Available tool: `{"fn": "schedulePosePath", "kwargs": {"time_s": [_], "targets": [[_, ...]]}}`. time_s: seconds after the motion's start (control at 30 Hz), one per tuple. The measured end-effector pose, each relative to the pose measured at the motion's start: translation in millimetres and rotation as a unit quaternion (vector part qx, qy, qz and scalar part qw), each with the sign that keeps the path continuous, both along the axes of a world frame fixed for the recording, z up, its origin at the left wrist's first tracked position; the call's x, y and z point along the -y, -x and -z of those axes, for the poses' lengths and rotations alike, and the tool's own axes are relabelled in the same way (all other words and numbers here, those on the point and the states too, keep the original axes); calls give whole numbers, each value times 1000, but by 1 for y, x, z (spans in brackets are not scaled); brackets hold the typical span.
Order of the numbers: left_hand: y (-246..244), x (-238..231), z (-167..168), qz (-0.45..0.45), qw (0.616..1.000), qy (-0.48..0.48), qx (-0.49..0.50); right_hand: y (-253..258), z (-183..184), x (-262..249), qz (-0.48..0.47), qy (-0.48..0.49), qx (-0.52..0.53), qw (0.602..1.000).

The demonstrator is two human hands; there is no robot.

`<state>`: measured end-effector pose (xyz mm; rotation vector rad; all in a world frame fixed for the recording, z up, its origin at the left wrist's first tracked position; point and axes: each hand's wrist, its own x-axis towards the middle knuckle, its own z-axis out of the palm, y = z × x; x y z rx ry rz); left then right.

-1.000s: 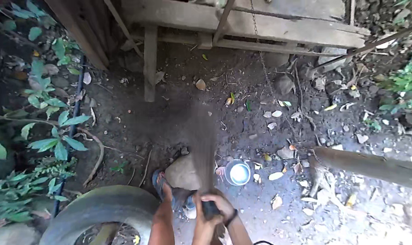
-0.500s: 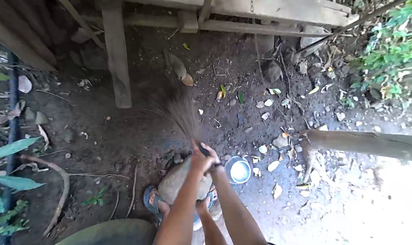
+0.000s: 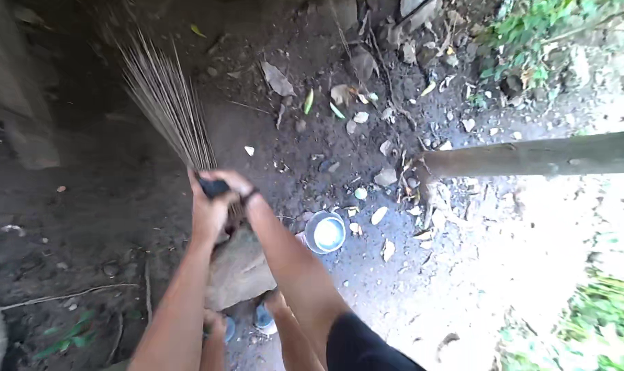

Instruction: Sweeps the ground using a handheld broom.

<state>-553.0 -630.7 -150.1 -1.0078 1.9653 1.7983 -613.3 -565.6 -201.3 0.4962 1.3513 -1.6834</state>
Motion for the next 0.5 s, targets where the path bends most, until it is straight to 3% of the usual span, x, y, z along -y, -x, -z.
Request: {"fn": "schedulePosePath", "kwargs": {"time_s": [0.03,0.1,0.2,0.23,0.27,0.3,0.33,0.4,0.43,0.5], "targets": [[28,-12,16,27,1000,-8,11,23,15,-15,14,-12,-26,999],[63,-55,29,137,989,-24,58,36,30,-68,128,-19,-53,990],[49,-164,74,314,948,-27,49,-9,29,-183,333,-14,24,942],[35,-198,75,357,932,-40,52,-32,25,-221,385,5,21,923],[26,-221,64,404,910,-67,69,-59,30,-258,402,82,-36,911],[21,-230,47,451,883,-99,86,-86,47,-291,361,196,-151,899],[24,-227,22,480,855,-161,115,-89,4,-273,449,22,-90,889],[25,-201,-17,497,823,-239,136,-84,-57,-233,512,-174,-10,841],[20,-181,-32,496,822,-246,136,-87,-75,-214,512,-194,8,837],[-6,-140,-63,475,847,-204,123,-108,-98,-182,481,-127,17,867]]}}
